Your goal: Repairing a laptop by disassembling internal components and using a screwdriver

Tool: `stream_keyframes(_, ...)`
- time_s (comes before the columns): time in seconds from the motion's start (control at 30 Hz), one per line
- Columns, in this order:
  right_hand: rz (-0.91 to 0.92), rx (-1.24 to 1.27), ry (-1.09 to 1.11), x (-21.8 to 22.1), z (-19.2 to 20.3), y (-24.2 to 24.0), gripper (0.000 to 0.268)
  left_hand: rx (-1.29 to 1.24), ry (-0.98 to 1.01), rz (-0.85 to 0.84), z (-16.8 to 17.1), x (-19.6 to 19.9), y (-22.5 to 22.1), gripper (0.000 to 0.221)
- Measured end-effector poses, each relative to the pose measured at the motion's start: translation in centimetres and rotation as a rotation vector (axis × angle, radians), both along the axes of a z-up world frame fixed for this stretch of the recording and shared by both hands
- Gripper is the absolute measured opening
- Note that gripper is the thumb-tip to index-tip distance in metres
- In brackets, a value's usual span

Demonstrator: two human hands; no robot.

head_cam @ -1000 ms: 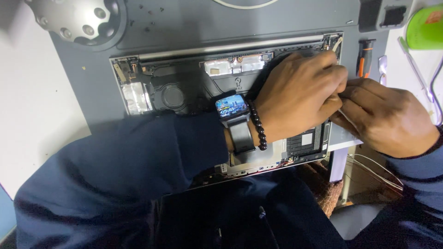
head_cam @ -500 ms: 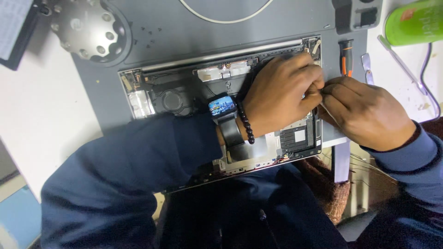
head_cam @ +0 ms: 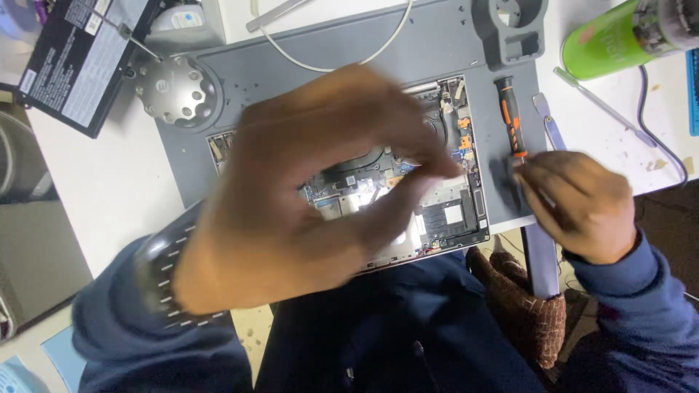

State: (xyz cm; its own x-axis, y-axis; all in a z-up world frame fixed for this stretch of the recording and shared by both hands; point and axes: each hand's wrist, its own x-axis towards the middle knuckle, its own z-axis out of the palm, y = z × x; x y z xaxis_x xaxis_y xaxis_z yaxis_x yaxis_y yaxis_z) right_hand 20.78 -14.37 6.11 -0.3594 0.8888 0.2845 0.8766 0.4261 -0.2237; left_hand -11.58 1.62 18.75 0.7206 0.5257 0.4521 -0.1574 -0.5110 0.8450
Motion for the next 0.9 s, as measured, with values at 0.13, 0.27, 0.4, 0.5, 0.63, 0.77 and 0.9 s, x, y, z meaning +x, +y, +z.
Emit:
stream_keyframes(0.13,-0.005,-0.027,0.026,-0.7,-0.9,-2.0,0.01,0.042,0.164,0.09,-1.9,-3.9,-1.6,0.005)
stream_keyframes(0.27,-0.013,-0.053,0.067,-2.0,-1.8,-2.7,0.023,-0.008,0.355,0.267,-6.1,-8.1,-4.6,0.019)
stream_keyframes(0.4,0.067,-0.032,0.15,-4.0,-1.8,-1.5,0.03,-0.02,0.471,0.437,-9.6,-10.6,-7.2,0.019)
stream_keyframes(0.5,0.114,-0.034,0.182,-5.8,-1.1,0.0,0.036,0.178,0.479,0.559,-11.9,-11.7,-8.4,0.019)
stream_keyframes(0.63,0.141,-0.031,0.223,-7.1,-1.9,1.0,0.025,0.435,0.395,0.522,-16.9,-12.0,-8.4,0.032)
stream_keyframes(0.77,0.061,-0.008,0.18,-7.6,-3.2,0.9,0.023,0.557,0.482,0.552,-18.6,-10.6,-8.3,0.054)
stream_keyframes(0.9,0.042,0.259,0.031,-7.6,-4.8,0.9,0.023,0.593,0.409,0.618,-18.7,-9.7,-8.6,0.045)
